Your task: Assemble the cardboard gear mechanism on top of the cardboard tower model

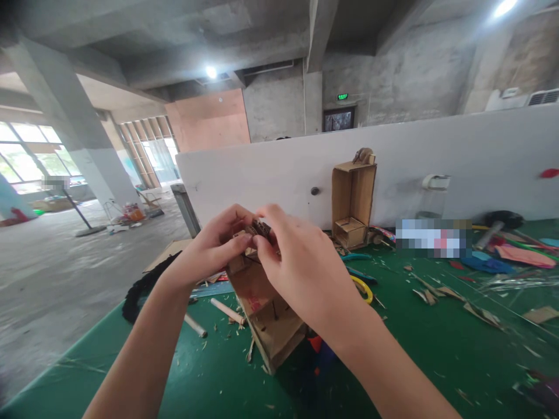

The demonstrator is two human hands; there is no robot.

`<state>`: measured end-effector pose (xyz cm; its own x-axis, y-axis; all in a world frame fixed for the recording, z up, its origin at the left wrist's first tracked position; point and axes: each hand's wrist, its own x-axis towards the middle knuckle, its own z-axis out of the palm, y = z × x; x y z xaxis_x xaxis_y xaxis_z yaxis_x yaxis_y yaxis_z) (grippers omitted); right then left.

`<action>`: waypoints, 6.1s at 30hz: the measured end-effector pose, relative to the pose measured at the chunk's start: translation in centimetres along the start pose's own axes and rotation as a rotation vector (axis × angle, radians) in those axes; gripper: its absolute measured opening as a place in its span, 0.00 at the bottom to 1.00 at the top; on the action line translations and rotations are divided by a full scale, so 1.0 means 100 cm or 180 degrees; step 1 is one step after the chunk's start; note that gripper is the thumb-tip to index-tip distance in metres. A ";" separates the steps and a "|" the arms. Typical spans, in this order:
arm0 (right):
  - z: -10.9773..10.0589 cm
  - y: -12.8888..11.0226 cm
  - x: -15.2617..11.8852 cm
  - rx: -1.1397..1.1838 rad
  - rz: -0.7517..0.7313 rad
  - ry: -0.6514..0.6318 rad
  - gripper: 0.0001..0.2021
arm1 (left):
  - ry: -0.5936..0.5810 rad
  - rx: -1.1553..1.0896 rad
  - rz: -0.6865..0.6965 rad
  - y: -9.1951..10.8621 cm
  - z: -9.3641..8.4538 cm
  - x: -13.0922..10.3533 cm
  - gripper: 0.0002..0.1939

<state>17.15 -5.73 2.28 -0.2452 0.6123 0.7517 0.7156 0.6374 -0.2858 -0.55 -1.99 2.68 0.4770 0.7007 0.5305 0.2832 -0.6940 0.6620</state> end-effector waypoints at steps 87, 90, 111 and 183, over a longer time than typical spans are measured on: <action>0.020 0.014 0.005 0.0491 0.0460 0.0026 0.05 | 0.0901 0.0376 -0.0370 -0.001 -0.010 0.003 0.07; 0.020 0.012 0.004 0.0471 0.0505 -0.0065 0.05 | 0.0701 0.0530 -0.0380 0.003 -0.014 0.000 0.06; 0.008 0.017 0.006 0.0618 0.0682 -0.0212 0.06 | 0.0528 0.0041 -0.0714 -0.003 -0.014 0.001 0.07; 0.002 0.034 0.009 0.0656 -0.0237 -0.0477 0.09 | 0.0872 -0.1568 0.0235 -0.026 0.004 0.010 0.05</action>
<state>19.29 -2.94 1.86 -0.3974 0.6127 0.6831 0.5474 0.7558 -0.3595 -0.51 0.42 1.28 0.2288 0.7163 0.6592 -0.1957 -0.6295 0.7519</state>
